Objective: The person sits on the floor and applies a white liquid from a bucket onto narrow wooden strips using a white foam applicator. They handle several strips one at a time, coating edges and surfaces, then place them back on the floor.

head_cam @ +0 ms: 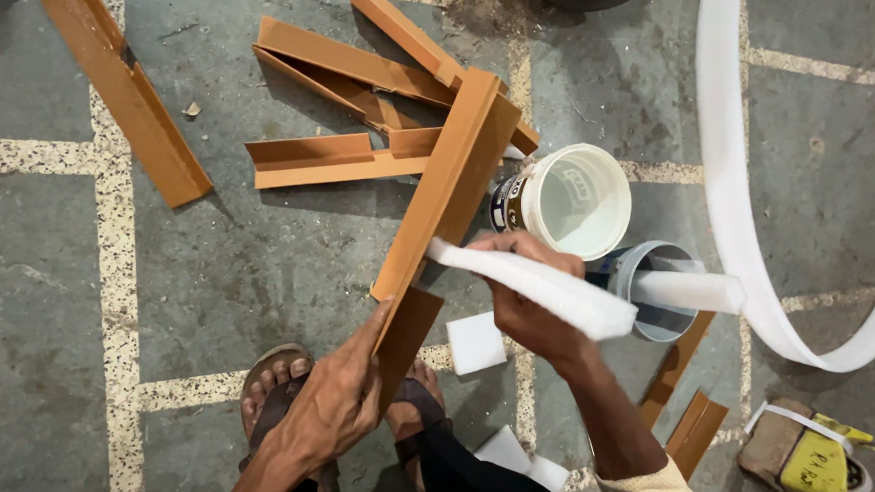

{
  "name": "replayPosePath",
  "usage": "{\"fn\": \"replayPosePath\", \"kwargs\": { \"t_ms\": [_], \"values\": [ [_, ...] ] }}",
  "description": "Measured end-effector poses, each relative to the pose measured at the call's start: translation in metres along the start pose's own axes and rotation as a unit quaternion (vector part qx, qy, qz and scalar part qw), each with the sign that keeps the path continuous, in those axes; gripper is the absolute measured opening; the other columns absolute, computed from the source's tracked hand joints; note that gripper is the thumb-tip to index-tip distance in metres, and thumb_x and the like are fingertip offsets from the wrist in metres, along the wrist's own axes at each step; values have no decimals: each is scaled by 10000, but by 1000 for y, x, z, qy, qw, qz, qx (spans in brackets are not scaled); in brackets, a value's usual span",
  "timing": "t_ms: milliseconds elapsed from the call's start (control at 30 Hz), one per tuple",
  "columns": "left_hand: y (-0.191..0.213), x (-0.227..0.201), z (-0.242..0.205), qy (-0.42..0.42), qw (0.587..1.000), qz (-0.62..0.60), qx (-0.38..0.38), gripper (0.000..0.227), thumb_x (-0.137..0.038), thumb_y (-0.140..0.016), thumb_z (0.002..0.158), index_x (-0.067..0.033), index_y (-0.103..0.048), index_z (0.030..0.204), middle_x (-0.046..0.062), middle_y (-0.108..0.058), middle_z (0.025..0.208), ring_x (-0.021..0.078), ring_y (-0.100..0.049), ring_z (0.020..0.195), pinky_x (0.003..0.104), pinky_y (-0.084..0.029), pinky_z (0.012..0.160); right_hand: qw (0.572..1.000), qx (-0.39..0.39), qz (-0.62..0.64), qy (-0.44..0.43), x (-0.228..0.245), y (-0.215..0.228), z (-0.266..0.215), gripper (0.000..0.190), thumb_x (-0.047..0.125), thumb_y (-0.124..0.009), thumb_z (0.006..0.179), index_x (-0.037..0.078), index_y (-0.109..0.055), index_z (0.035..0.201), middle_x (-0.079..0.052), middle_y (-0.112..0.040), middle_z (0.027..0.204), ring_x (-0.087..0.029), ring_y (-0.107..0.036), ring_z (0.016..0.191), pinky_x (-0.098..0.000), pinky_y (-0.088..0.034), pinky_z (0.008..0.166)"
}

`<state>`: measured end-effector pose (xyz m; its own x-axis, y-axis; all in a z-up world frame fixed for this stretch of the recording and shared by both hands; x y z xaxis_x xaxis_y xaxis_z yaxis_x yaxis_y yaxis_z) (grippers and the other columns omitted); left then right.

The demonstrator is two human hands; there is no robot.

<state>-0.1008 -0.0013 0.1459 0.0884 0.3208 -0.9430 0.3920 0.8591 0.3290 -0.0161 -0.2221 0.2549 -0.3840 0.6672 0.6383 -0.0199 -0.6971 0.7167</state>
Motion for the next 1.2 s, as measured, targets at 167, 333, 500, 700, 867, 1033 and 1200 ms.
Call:
{"fn": "replayPosePath", "kwargs": {
  "t_ms": [167, 333, 500, 700, 867, 1033, 1200],
  "values": [
    [1, -1, 1, -2, 1000, -27, -3, 796, 71, -517, 859, -10, -217, 1591, 323, -568, 1377, 482, -643, 1118, 476, -532, 930, 999, 5, 4, 35, -9, 1, -10, 133, -20, -727, 917, 18, -667, 1030, -74, -770, 956, -106, -746, 810, -256, -591, 689],
    [6, -4, 4, -52, 996, -53, -43, 783, 97, -509, 829, 24, -260, 1568, 334, -532, 1437, 487, -589, 1242, 463, -492, 1018, 968, 4, 239, -81, -24, 21, -7, 182, -93, -626, 924, 4, -673, 1071, -62, -727, 857, -66, -641, 643, -224, -542, 551],
    [8, -6, 0, 15, 997, -79, -5, 799, 93, -497, 810, -8, -268, 1569, 289, -547, 1431, 442, -611, 1246, 430, -507, 1007, 966, -185, 140, -117, -49, 51, 28, 157, -121, -673, 995, -14, -612, 1092, -66, -666, 814, -86, -615, 621, -230, -483, 502],
    [4, -8, -1, -39, 997, -59, -6, 808, 108, -511, 823, 15, -237, 1578, 299, -476, 1516, 470, -539, 1320, 445, -470, 1066, 981, -154, 103, -57, -67, 48, 46, 146, -104, -640, 1034, -8, -611, 1140, -61, -707, 916, -64, -632, 699, -215, -510, 588],
    [4, 2, -5, -32, 997, -67, -19, 824, 104, -528, 817, 9, -235, 1582, 296, -473, 1511, 468, -539, 1324, 437, -464, 1078, 998, -9, 27, -63, -47, 25, 17, 172, -101, -669, 976, -10, -662, 1123, -68, -662, 820, -84, -587, 671, -230, -488, 589],
    [3, 4, -4, -65, 995, -58, -40, 847, 116, -526, 765, 21, -257, 1563, 320, -459, 1517, 489, -520, 1333, 452, -442, 1078, 981, -29, 157, -107, -33, 39, -5, 169, -90, -627, 956, -7, -663, 1099, -60, -706, 855, -71, -631, 648, -220, -515, 545],
    [2, -4, 0, -24, 996, -81, -11, 764, 108, -502, 841, -7, -290, 1566, 275, -524, 1484, 445, -580, 1296, 421, -491, 1034, 969, -193, 139, -66, -48, 69, 32, 172, -102, -679, 1028, -23, -593, 1154, -59, -680, 916, -70, -611, 694, -221, -520, 596]
  ]
}}
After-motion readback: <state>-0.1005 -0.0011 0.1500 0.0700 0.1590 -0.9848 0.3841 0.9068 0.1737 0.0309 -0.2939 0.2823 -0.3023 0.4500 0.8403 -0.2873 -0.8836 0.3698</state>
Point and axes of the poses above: each hand's wrist, its own z-axis towards the middle knuckle, its own y-axis out of the back of the hand, x = y × z, the point moved 1 cm from there along z, towards the middle knuckle
